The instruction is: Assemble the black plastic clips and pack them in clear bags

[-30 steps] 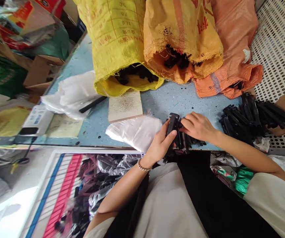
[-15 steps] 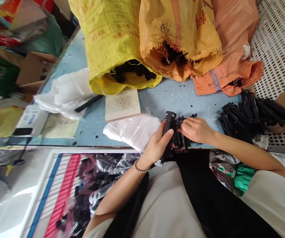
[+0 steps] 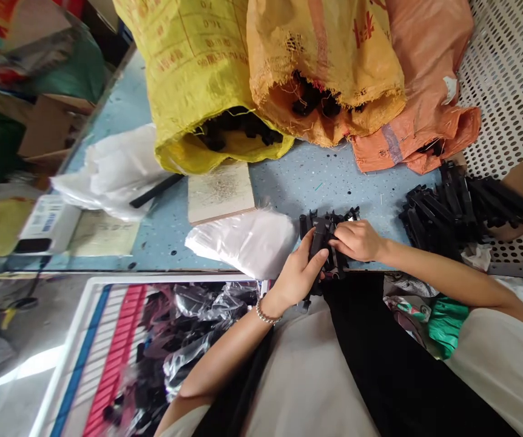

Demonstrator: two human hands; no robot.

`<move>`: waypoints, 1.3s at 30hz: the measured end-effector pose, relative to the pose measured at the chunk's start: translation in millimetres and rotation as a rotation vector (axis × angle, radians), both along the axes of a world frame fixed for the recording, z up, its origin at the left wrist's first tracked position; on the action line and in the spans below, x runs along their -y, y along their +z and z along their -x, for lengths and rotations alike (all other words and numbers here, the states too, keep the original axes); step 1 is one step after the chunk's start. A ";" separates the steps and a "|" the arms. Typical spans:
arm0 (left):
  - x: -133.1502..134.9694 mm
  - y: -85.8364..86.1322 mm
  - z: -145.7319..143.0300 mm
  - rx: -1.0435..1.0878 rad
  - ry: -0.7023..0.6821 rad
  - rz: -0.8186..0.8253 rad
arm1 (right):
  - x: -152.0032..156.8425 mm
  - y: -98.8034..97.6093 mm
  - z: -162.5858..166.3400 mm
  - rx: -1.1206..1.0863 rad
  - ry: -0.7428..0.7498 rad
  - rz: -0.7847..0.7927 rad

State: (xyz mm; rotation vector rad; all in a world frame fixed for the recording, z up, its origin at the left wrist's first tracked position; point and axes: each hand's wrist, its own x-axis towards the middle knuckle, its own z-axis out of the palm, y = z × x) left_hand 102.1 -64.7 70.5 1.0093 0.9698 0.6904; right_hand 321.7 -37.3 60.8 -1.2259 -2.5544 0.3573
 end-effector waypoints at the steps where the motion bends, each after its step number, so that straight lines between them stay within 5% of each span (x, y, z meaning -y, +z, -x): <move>1: -0.3 -4.7 3.3 0.002 0.028 -0.012 | 5.5 -2.7 2.0 -0.036 -0.044 0.041; 6: -8.5 -34.9 17.9 -0.078 0.155 0.027 | 49.8 -16.0 5.6 0.055 -0.288 0.100; 9: -18.4 -51.6 1.2 -0.033 0.195 0.102 | 63.9 -33.9 -1.6 0.226 -0.390 0.091; 16: -56.5 -78.8 -47.2 0.140 0.257 0.321 | 14.4 -50.7 -45.7 0.321 -0.587 0.161; 19: -62.6 -77.5 -38.4 0.304 0.269 0.427 | 12.9 -37.1 -48.1 0.202 -0.585 0.099; 23: -49.7 -58.0 -34.3 0.444 0.339 0.460 | 40.0 -16.3 -12.7 -0.226 -0.477 0.114; 28: -24.1 -39.8 -52.1 0.343 0.494 0.242 | 62.1 -20.4 36.5 -0.539 -0.467 0.490; 33: -13.2 -49.6 -50.5 0.206 0.403 0.120 | 62.5 -36.0 46.0 -0.719 -0.495 0.633; 36: -15.4 -55.5 -32.2 0.029 0.325 -0.156 | 62.3 -36.7 41.0 -0.819 -0.512 0.734; 39: -20.1 -62.8 3.3 -0.383 0.224 -0.542 | 62.4 -38.5 31.8 -0.989 -0.606 0.888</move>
